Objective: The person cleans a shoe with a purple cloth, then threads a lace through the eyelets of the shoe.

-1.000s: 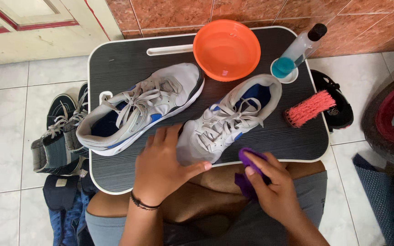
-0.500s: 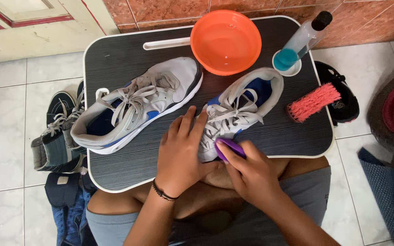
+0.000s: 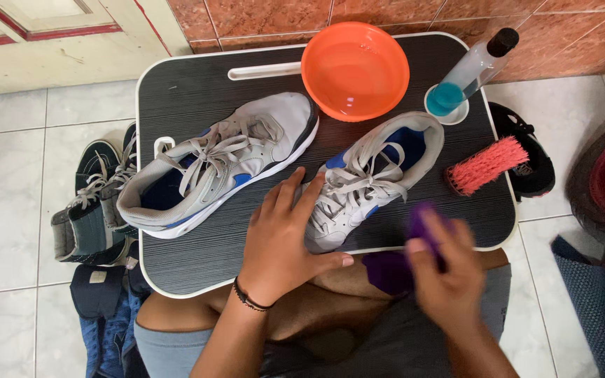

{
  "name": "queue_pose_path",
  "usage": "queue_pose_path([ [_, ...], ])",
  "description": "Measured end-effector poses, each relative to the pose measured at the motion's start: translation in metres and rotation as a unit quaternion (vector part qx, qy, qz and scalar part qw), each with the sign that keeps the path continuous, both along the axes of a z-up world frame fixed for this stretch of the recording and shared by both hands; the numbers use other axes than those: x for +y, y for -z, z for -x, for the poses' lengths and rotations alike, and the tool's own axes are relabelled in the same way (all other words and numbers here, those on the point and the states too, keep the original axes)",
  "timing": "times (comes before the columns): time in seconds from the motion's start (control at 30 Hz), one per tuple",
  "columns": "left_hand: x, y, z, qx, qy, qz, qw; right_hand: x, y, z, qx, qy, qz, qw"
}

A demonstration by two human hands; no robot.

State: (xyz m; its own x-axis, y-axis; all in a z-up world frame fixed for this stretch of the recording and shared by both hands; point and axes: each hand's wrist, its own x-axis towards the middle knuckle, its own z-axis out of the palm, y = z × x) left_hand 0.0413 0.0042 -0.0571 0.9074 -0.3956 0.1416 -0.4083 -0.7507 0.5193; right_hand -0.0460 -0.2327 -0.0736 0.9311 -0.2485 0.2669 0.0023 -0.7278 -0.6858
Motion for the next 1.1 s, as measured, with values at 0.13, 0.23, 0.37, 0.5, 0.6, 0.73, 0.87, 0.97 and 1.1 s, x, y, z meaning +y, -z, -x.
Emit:
queue_pose_path([
  [0.13,-0.003,-0.003,0.002,-0.018,-0.005,0.011,1.0,-0.019,-0.031,0.003,-0.088,0.083,-0.289,0.949],
  [0.23,-0.005,-0.005,0.007,-0.021,-0.004,-0.002,1.0,-0.02,-0.067,0.014,-0.128,-0.029,-0.459,0.879],
  [0.37,-0.01,-0.015,0.012,-0.05,-0.02,-0.035,0.998,-0.011,-0.045,0.031,0.029,0.015,-0.529,0.848],
  [0.5,-0.008,-0.015,0.012,-0.032,-0.015,-0.028,0.999,0.004,0.013,0.051,0.251,-0.073,-0.487,0.834],
  [0.6,-0.01,-0.018,0.015,-0.061,-0.008,-0.055,0.997,0.021,0.02,0.051,0.207,-0.219,-0.22,0.928],
  [0.73,-0.014,-0.022,0.018,-0.051,-0.012,-0.048,0.997,0.007,0.001,0.03,0.156,-0.2,-0.151,0.955],
  [0.87,-0.017,-0.02,0.017,-0.045,-0.021,-0.023,0.998,-0.014,-0.035,0.0,0.016,-0.098,-0.05,0.994],
  [0.97,-0.023,-0.034,0.013,-0.032,-0.022,0.01,0.999,-0.022,-0.06,-0.027,-0.09,-0.094,-0.015,0.991],
  [1.1,-0.03,-0.037,0.014,-0.062,-0.029,0.088,0.994,-0.025,-0.064,-0.057,-0.159,-0.136,0.03,0.977],
])
